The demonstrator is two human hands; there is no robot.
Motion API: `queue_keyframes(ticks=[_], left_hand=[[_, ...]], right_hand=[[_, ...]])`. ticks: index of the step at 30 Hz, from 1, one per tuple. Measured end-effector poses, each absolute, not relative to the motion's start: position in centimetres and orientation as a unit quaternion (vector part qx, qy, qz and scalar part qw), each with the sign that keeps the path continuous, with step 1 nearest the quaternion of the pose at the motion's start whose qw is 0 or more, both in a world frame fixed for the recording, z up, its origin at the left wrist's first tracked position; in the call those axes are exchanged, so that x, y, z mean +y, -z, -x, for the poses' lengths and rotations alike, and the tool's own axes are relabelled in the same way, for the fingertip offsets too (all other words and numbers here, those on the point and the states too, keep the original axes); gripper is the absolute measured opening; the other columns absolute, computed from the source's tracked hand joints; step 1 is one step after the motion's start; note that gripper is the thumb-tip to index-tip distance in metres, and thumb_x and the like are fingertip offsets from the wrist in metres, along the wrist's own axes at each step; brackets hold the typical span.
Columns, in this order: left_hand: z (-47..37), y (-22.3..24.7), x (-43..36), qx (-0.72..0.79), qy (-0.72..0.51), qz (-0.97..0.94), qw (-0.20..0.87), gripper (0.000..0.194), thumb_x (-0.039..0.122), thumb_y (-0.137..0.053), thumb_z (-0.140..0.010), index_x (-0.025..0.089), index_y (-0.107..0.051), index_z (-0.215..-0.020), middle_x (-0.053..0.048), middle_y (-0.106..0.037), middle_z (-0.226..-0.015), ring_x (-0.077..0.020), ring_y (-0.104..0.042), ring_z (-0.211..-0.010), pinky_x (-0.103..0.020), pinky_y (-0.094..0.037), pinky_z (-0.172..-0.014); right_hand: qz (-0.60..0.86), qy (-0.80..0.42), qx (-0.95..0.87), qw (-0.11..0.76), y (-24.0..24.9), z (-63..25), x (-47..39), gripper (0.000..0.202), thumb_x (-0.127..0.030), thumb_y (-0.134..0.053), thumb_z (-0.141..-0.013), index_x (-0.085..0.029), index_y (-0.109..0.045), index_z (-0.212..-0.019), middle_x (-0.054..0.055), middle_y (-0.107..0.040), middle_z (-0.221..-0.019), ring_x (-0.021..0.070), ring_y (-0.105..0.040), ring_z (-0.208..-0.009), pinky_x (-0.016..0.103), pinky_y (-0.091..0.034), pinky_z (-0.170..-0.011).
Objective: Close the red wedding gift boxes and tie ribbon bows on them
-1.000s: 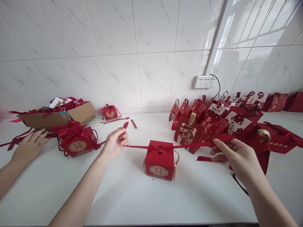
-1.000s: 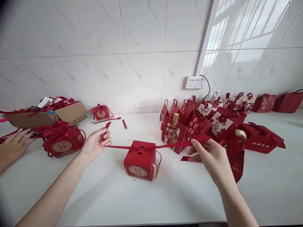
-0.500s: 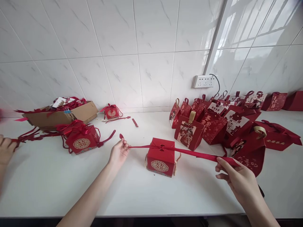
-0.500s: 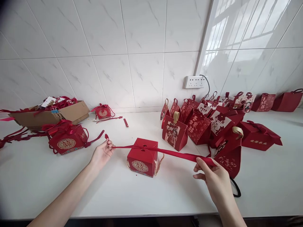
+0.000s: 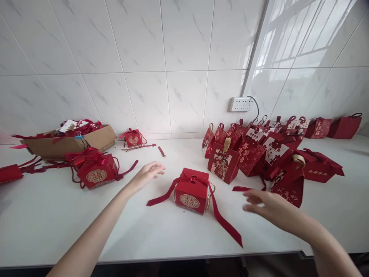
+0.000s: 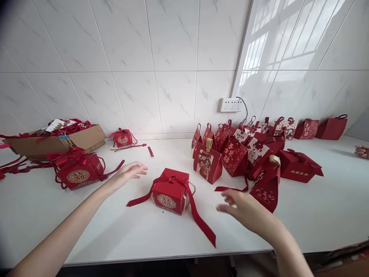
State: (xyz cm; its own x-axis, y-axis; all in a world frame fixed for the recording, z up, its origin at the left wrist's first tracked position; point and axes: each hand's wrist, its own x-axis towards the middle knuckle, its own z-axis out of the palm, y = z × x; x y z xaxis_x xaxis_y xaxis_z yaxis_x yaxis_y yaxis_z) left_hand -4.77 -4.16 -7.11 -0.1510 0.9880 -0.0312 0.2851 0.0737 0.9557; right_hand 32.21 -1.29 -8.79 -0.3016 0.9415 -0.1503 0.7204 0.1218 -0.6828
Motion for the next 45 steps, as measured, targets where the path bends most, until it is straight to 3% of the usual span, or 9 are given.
queue_keyframes(ticks=[4,8,11,14,21,25,29,39,45], left_hand=[[2.3,6.1,-3.3,0.607,-0.285,-0.625,0.399,0.039,0.057,-0.061,-0.072,0.018,-0.063,-0.070,-0.003,-0.060,-0.074,-0.0180,-0.054,-0.069,-0.024,-0.035,-0.060],[1.5,6.7,-2.3,0.565,-0.224,-0.648,0.458,0.041,0.057,-0.065,-0.068,0.016,-0.059,-0.070,0.001,-0.052,-0.064,-0.0122,-0.042,-0.056,-0.024,-0.027,-0.052],[1.9,7.1,-0.9,0.559,-0.267,-0.629,0.468,0.041,0.052,-0.071,-0.064,0.016,-0.052,-0.063,0.004,-0.043,-0.057,-0.0089,-0.034,-0.051,-0.024,-0.021,-0.050],[2.2,7.4,0.5,0.557,-0.288,-0.607,0.487,0.042,0.048,-0.076,-0.059,0.015,-0.050,-0.060,0.004,-0.045,-0.057,-0.0085,-0.036,-0.052,-0.023,-0.023,-0.051],[2.0,9.9,0.8,0.498,-0.357,-0.556,0.561,0.052,0.058,-0.074,-0.058,0.016,-0.043,-0.059,0.004,-0.043,-0.056,-0.0073,-0.037,-0.049,-0.024,-0.025,-0.050],[1.6,10.8,0.3,0.472,-0.414,-0.515,0.583,0.048,0.055,-0.071,-0.065,0.016,-0.043,-0.059,0.003,-0.047,-0.059,-0.0083,-0.040,-0.052,-0.024,-0.029,-0.053],[1.4,10.6,0.2,0.454,-0.425,-0.495,0.607,0.041,0.046,-0.072,-0.068,0.016,-0.048,-0.056,0.000,-0.050,-0.057,-0.0097,-0.042,-0.053,-0.025,-0.030,-0.054],[2.4,11.6,0.5,0.423,-0.391,-0.497,0.649,0.040,0.043,-0.077,-0.064,0.015,-0.050,-0.056,0.000,-0.052,-0.060,-0.0094,-0.044,-0.054,-0.023,-0.033,-0.054],[2.5,11.3,0.3,0.422,-0.396,-0.505,0.641,0.043,0.040,-0.075,-0.067,0.016,-0.043,-0.054,0.000,-0.052,-0.060,-0.0094,-0.045,-0.055,-0.023,-0.034,-0.054]], right_hand=[[0.436,-0.402,-0.789,0.161,6.8,-26.4,0.2,0.044,-0.060,-0.047,-0.082,-0.018,-0.060,-0.077,0.008,-0.064,-0.081,0.0220,-0.060,-0.079,0.034,-0.048,-0.069],[0.403,-0.488,-0.761,0.146,7.2,-23.0,2.5,0.041,-0.055,-0.069,-0.068,-0.016,-0.055,-0.077,0.005,-0.060,-0.083,0.0159,-0.055,-0.072,0.027,-0.048,-0.059],[0.377,-0.532,-0.744,0.144,7.3,-22.2,4.7,0.041,-0.045,-0.079,-0.058,-0.016,-0.052,-0.068,0.000,-0.056,-0.068,0.0110,-0.051,-0.062,0.023,-0.043,-0.054],[0.307,-0.615,-0.711,0.147,7.3,-21.6,7.1,0.040,-0.040,-0.083,-0.054,-0.014,-0.053,-0.063,-0.002,-0.056,-0.058,0.0086,-0.050,-0.056,0.022,-0.039,-0.055],[0.237,-0.710,-0.634,0.195,10.5,-21.3,9.0,0.054,-0.053,-0.084,-0.043,-0.016,-0.051,-0.065,-0.006,-0.053,-0.056,0.0070,-0.048,-0.051,0.022,-0.040,-0.057],[0.233,-0.739,-0.594,0.217,11.4,-21.7,8.5,0.052,-0.058,-0.077,-0.054,-0.016,-0.048,-0.061,-0.005,-0.051,-0.057,0.0077,-0.049,-0.057,0.023,-0.041,-0.061],[0.240,-0.749,-0.577,0.220,10.5,-22.0,8.0,0.039,-0.047,-0.075,-0.067,-0.015,-0.053,-0.065,-0.003,-0.053,-0.065,0.0083,-0.051,-0.063,0.025,-0.043,-0.068],[0.211,-0.774,-0.572,0.172,11.3,-22.8,8.8,0.032,-0.034,-0.073,-0.072,-0.015,-0.051,-0.060,-0.003,-0.056,-0.063,0.0068,-0.054,-0.063,0.021,-0.042,-0.067],[0.241,-0.758,-0.585,0.159,10.3,-23.4,8.8,0.030,-0.033,-0.075,-0.068,-0.014,-0.054,-0.060,-0.002,-0.059,-0.066,0.0086,-0.060,-0.069,0.025,-0.050,-0.079]])
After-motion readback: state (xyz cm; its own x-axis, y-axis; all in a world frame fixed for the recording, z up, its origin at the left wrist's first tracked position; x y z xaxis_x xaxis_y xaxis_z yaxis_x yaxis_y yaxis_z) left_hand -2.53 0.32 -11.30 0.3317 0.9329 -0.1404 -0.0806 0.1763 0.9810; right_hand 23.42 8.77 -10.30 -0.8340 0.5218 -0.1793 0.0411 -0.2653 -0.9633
